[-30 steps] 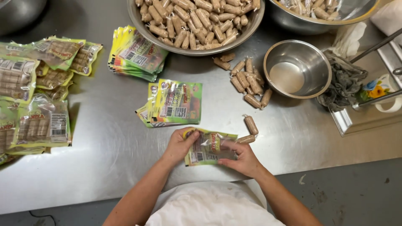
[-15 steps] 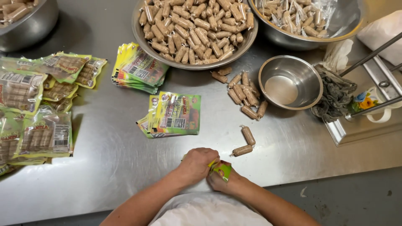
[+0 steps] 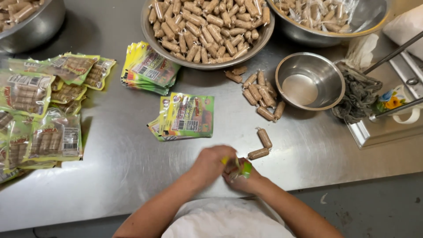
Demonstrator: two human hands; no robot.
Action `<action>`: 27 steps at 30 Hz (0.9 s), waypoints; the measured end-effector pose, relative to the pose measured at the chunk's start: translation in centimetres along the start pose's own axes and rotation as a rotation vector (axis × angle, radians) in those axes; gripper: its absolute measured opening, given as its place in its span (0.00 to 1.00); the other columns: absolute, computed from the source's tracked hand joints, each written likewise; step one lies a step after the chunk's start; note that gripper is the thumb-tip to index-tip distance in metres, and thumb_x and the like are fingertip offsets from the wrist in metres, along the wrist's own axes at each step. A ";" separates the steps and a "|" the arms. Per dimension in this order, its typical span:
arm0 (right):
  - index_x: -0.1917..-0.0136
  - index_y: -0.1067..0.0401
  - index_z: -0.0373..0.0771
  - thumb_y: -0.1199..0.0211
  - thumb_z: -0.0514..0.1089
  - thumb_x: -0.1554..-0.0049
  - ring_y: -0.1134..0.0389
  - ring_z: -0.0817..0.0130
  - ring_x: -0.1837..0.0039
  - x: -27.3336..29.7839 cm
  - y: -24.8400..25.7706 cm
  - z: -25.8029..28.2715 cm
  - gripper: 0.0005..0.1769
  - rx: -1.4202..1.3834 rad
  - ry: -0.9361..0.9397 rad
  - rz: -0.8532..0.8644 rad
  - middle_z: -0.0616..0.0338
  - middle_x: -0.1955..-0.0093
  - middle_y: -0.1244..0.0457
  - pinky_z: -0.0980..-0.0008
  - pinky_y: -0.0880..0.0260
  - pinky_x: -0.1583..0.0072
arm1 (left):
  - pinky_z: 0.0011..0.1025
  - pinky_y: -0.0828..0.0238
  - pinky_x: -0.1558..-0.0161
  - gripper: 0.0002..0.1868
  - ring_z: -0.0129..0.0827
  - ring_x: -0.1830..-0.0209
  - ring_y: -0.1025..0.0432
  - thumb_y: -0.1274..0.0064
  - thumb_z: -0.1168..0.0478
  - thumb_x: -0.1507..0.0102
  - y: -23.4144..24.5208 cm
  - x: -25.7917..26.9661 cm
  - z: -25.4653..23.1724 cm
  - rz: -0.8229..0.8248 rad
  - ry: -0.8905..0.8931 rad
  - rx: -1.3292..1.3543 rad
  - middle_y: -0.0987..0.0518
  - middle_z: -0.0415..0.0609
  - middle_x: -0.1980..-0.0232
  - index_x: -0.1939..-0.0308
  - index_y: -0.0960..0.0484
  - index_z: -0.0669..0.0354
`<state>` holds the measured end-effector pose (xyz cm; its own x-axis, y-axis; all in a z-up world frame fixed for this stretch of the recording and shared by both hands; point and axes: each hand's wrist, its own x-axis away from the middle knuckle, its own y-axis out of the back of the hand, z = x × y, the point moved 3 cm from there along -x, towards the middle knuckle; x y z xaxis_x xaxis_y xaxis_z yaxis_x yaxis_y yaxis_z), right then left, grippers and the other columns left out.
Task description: Packaging small sausage-like snacks into plastic bags on a production line.
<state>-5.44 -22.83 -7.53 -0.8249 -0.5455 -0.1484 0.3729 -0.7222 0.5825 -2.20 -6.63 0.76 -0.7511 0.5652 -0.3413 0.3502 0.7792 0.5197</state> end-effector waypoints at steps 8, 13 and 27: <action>0.40 0.19 0.39 0.24 0.38 0.50 0.25 0.63 0.53 1.3 7.4 1.7 0.23 -0.264 -0.159 -0.302 0.53 0.56 0.25 0.57 0.24 0.45 | 0.44 0.25 0.70 0.17 0.49 0.70 0.19 0.50 0.48 0.29 2.5 6.6 13.2 -0.277 0.763 0.030 0.17 0.56 0.72 0.63 0.13 0.51; 0.45 0.19 0.41 0.27 0.38 0.48 0.28 0.53 0.49 1.7 11.6 -2.5 0.16 0.139 -0.157 -0.352 0.51 0.54 0.29 0.57 0.27 0.44 | 0.26 0.22 0.81 0.15 0.32 0.82 0.21 0.53 0.61 0.28 1.6 6.5 11.1 -0.356 0.874 0.195 0.17 0.50 0.77 0.67 0.16 0.58; 0.37 0.22 0.50 0.26 0.40 0.46 0.32 0.47 0.33 2.2 13.5 0.1 0.24 0.286 -0.329 -0.361 0.52 0.31 0.34 0.50 0.31 0.33 | 0.50 0.26 0.58 0.18 0.56 0.64 0.20 0.44 0.64 0.36 7.0 3.6 8.3 0.023 0.491 -0.077 0.18 0.60 0.71 0.42 0.16 0.54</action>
<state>-2.27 -33.75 0.05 -0.9849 -0.0908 -0.1476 -0.0493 -0.6695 0.7412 2.20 3.09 -3.37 -0.9251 0.3730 0.0706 0.3412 0.7353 0.5856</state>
